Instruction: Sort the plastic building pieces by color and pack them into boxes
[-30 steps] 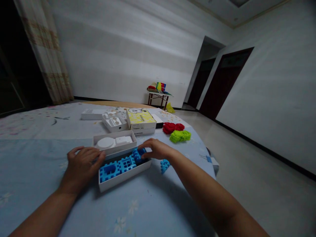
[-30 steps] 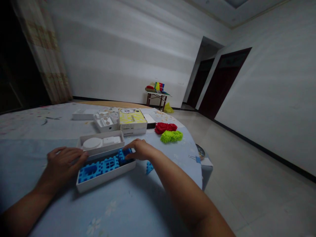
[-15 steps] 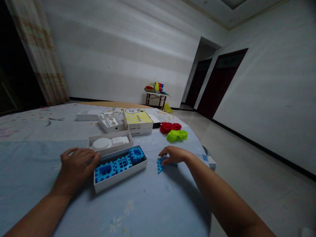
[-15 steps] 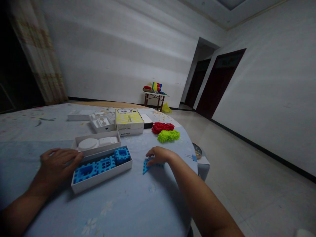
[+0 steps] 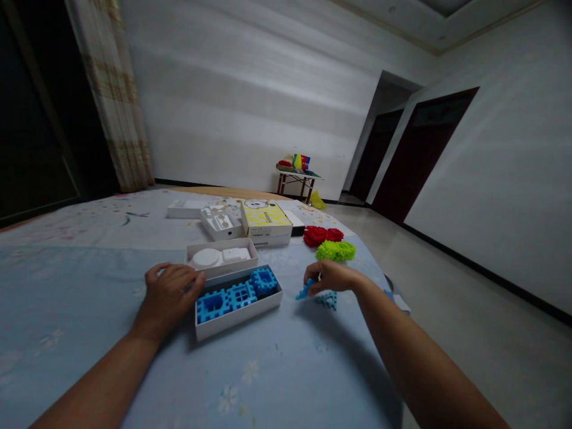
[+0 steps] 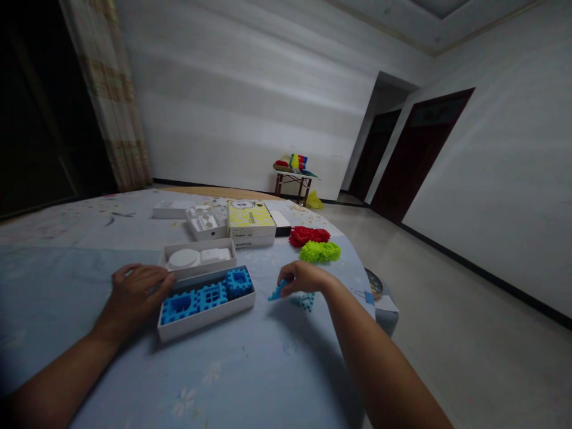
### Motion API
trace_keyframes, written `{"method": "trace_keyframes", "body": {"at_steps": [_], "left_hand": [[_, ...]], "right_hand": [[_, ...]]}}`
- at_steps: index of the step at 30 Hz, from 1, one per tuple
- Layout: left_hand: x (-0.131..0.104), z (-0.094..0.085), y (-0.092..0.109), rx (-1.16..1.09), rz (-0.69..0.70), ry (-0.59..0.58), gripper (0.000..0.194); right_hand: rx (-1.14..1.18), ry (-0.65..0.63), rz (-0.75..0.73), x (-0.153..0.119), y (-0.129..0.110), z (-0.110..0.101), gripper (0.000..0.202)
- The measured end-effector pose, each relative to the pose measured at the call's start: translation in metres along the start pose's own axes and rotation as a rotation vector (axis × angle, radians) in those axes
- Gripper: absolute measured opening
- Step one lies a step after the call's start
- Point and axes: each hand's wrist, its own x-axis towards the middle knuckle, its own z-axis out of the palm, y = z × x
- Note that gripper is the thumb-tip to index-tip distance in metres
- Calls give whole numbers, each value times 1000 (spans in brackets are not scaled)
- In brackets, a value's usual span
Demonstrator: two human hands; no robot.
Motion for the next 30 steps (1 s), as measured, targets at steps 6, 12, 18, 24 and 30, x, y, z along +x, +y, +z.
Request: {"method": "trace_keyframes", "body": {"at_steps": [6, 12, 18, 24, 30], "left_hand": [[0, -1, 2, -2, -1, -16, 25], [0, -4, 3, -22, -61, 16, 25], [-1, -6, 1, -46, -119, 45, 25], [0, -4, 3, -43, -115, 61, 25], [1, -3, 3, -29, -100, 57, 27]], "right_hand": [[193, 346, -203, 30, -52, -2, 28], [-25, 350, -447, 75, -119, 12, 21], [-124, 271, -498, 108, -137, 31, 28], [30, 321, -435, 100, -115, 31, 27], [54, 421, -268, 66, -67, 6, 23]]}}
